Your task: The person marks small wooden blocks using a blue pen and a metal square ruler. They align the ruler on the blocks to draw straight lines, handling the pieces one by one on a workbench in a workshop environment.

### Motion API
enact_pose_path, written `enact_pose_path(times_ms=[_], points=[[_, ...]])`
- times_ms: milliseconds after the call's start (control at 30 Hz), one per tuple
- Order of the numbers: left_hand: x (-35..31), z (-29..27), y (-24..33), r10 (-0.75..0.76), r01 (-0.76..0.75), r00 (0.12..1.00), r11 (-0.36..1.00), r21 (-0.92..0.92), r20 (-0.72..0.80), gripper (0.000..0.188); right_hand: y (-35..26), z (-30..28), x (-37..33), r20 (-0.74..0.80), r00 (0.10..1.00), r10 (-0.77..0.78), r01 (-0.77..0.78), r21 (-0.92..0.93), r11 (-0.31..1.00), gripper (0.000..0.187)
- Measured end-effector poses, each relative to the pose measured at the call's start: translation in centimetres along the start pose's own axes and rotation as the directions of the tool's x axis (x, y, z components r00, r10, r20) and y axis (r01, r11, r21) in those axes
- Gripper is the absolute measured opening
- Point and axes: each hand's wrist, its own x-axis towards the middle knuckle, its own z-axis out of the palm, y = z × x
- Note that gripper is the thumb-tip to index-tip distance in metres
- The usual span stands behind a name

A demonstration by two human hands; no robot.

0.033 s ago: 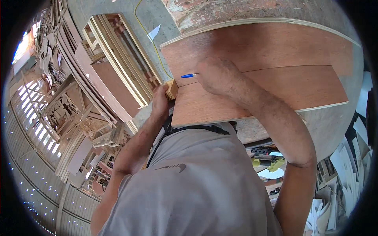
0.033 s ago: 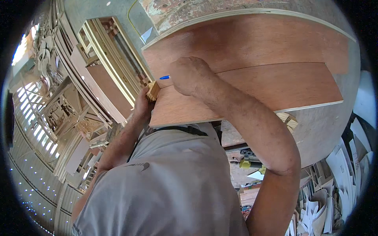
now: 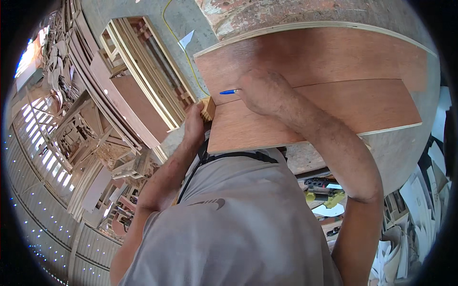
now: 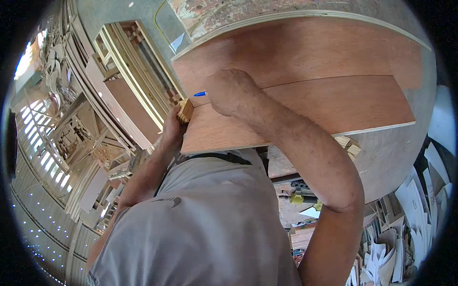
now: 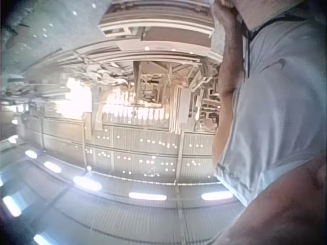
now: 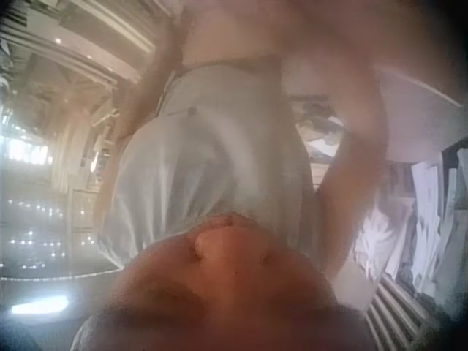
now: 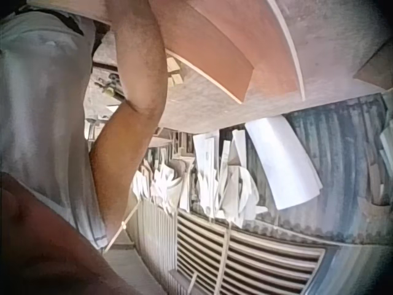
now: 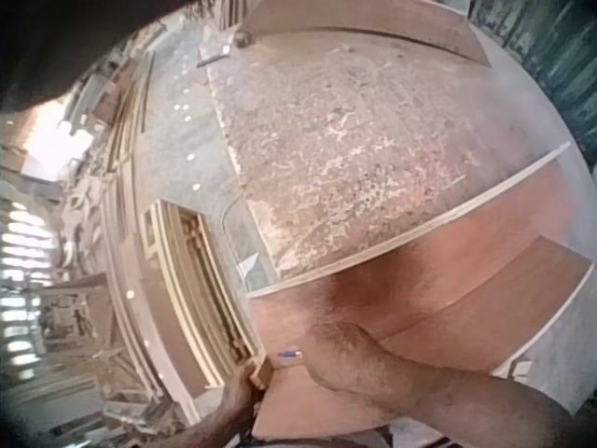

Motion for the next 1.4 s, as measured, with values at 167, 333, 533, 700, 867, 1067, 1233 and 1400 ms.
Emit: enact_pose_path(times_ms=[167, 333, 533, 700, 867, 1067, 1233, 1400], points=[[0.4, -0.6, -0.6, 0.02, -0.019, 0.999, 1.0, -0.018, 0.046, 0.037, 0.0, -0.5, -0.1, 0.056, 0.998, 0.04, -0.041, 0.021, 0.999, 0.027], [0.3, -0.7, -0.5, 0.015, -0.015, 1.0, 0.999, 0.028, 0.012, 0.038, -0.2, -0.3, 0.3, 0.071, 0.997, 0.028, -0.028, -0.002, 1.0, 0.023], [-0.3, 0.0, 0.1, 0.003, -0.002, 0.999, 1.0, 0.031, -0.037, 0.038, -0.8, 0.7, 1.7, 0.038, 0.999, -0.014, 0.015, -0.022, 1.0, 0.017], [-0.1, -0.3, -0.3, 0.067, -0.067, 0.998, 0.997, 0.028, -0.002, 0.035, -0.9, 1.3, 3.2, 0.042, 0.996, -0.076, 0.079, -0.077, 0.994, 0.018], [-1.0, 0.6, 0.4, 0.016, -0.017, 1.0, 0.999, -0.046, -0.018, 0.031, -0.5, 2.6, 4.0, 0.047, 0.993, -0.108, 0.112, -0.099, 0.989, 0.017], [-0.2, -0.2, -0.4, 0.035, -0.036, 0.999, 0.998, -0.059, -0.009, 0.03, -0.7, 2.7, 4.4, 0.089, 0.989, -0.115, 0.126, -0.119, 0.985, 0.017], [-1.0, 0.7, 0.5, 0.022, -0.024, 1.0, 0.997, -0.077, -0.021, 0.03, -1.3, 3.7, 5.0, 0.052, 0.993, -0.11, 0.112, -0.051, 0.992, 0.018], [-0.5, 0.2, 0.0, 0.031, -0.031, 1.0, 0.997, -0.07, -0.004, 0.031, -1.4, 5.6, 6.2, -0.049, 0.986, -0.159, 0.156, -0.068, 0.985, 0.018]])
